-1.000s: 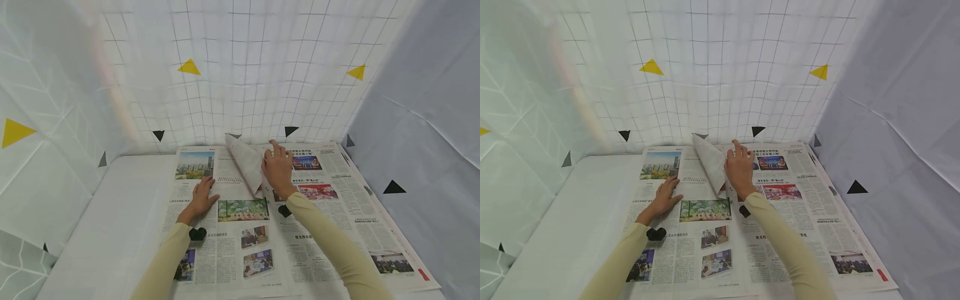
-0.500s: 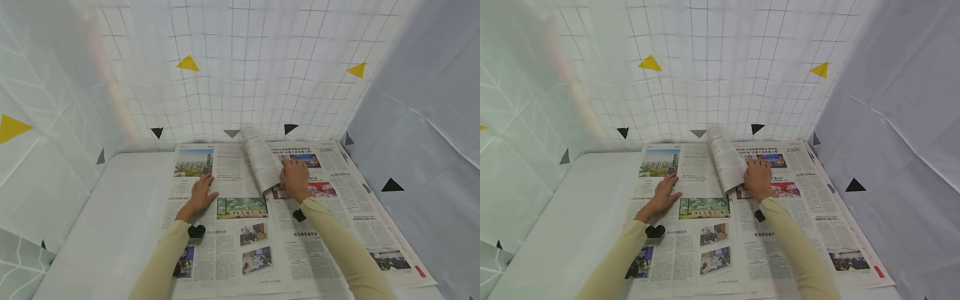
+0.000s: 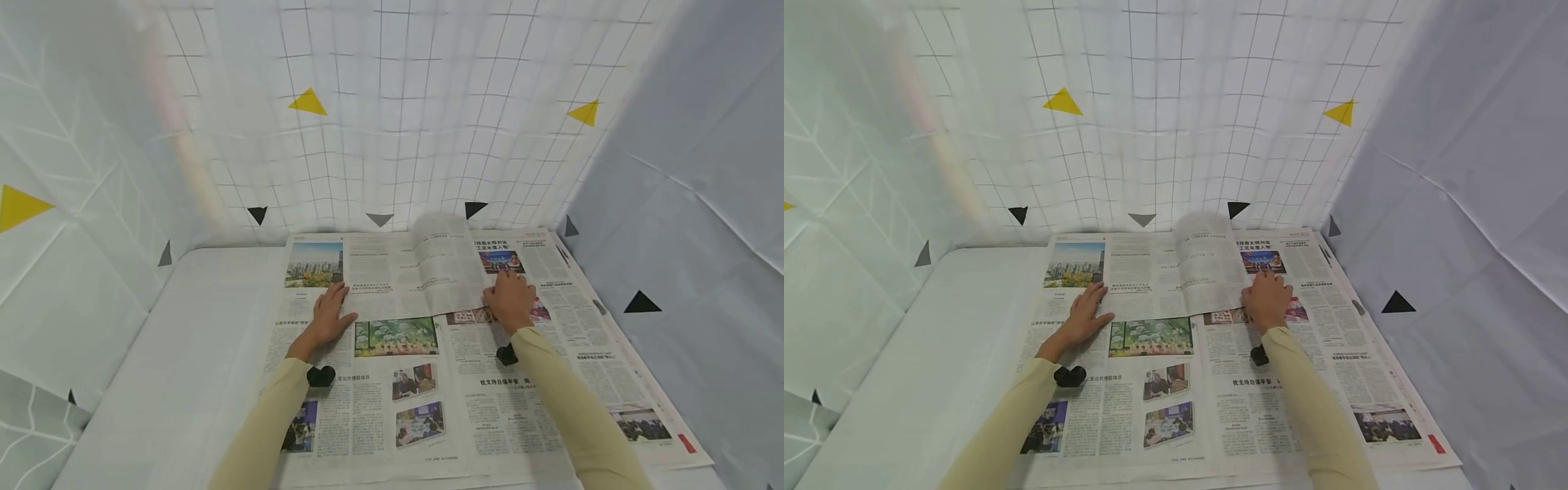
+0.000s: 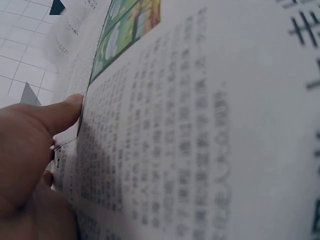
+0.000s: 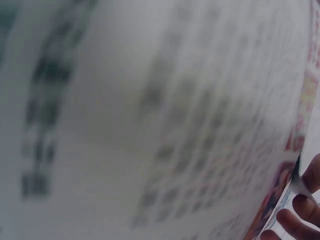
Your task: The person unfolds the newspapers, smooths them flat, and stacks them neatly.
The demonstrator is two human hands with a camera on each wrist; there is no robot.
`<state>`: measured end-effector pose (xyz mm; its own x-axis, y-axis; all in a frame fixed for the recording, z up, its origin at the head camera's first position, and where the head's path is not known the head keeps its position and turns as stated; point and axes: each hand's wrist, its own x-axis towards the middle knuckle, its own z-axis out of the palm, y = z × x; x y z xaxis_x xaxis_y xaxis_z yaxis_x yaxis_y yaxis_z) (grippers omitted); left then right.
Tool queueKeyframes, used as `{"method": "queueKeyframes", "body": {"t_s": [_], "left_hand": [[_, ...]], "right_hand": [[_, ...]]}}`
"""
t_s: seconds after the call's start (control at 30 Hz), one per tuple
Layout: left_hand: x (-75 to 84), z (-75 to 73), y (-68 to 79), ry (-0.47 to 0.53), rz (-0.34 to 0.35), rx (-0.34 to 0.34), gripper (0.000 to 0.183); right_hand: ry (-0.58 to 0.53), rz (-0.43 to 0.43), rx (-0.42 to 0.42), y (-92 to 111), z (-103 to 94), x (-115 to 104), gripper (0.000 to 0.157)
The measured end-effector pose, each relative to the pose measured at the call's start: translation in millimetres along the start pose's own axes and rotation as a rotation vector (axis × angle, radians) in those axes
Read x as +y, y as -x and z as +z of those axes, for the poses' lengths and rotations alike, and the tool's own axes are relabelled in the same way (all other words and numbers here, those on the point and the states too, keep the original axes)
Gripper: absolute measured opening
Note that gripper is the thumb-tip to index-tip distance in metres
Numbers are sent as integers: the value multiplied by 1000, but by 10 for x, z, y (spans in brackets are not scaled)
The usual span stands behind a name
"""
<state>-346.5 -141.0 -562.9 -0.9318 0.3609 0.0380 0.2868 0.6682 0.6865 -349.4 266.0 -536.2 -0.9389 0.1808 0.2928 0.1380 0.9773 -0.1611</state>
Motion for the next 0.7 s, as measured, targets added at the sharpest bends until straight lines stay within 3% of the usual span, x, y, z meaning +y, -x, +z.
{"method": "queueKeyframes", "body": {"t_s": [0.2, 0.37, 0.53, 0.6, 0.7], "left_hand": [[15, -12, -2, 11, 12, 7, 69], [35, -23, 22, 14, 3, 0, 70], [24, -9, 42, 16, -15, 2, 71], [23, -4, 39, 20, -11, 12, 70], [34, -1, 31, 37, 7, 25, 71]], "right_hand": [[47, 50, -46, 12, 19, 74, 32], [88, 57, -104, -17, 29, -30, 48], [-37, -96, -151, -35, 44, -303, 59], [-97, -168, -219, -26, 46, -417, 64], [-121, -220, -389, 10, 50, -542, 75]]}}
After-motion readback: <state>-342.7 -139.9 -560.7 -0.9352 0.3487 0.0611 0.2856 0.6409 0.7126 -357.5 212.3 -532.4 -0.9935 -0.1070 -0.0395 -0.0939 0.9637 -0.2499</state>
